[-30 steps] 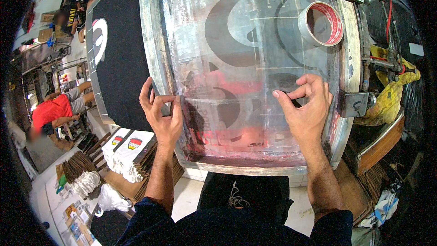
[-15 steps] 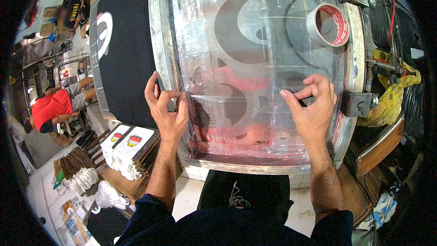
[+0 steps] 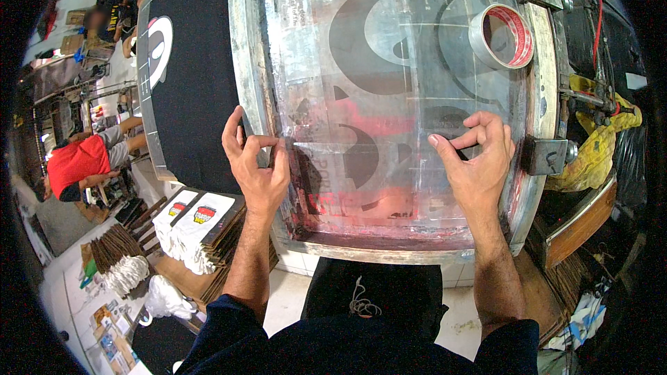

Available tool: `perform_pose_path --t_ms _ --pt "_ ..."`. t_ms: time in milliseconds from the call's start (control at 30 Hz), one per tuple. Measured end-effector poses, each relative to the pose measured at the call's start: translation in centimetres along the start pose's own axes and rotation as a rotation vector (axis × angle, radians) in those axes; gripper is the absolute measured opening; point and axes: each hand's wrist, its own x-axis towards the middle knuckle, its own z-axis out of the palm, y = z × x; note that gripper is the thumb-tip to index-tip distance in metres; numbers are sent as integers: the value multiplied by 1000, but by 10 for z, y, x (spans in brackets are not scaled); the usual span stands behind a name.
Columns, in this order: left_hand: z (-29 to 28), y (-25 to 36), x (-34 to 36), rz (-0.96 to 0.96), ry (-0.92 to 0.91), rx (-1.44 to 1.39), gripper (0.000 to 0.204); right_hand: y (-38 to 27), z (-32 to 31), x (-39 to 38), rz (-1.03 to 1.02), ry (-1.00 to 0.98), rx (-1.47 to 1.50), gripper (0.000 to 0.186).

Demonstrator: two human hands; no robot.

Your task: The person prepares a screen printing frame by applying tape to its edges and securing a stencil. They handle a roll of tape, a utility knife, and the frame itself, working in a cluttered workshop with other people present.

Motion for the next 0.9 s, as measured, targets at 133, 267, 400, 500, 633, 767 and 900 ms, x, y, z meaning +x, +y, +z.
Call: perform_pose_path --t_ms 133,267,400,500,633,767,900 --pt "1 -1 0 -4 6 -8 11 0 1 -1 -24 20 -25 49" --pt "1 -2 0 -7 12 -15 11 -4 -4 -9 -92 49 -120 44" --pt "1 -3 -1 8 20 -35 12 -12 -4 -18 -555 -90 -282 42" --pt "2 -4 -1 15 30 -35 11 -21 6 -21 -685 -311 -258 51" --pt "1 -3 0 27 39 -40 12 -42 35 -13 -824 -474 -137 54" --pt "0 -4 -2 15 41 -15 12 -72 72 -10 -897 -521 -51 54" --pt "3 -10 -5 53 76 -50 16 -91 96 -14 -990 -558 -86 54"
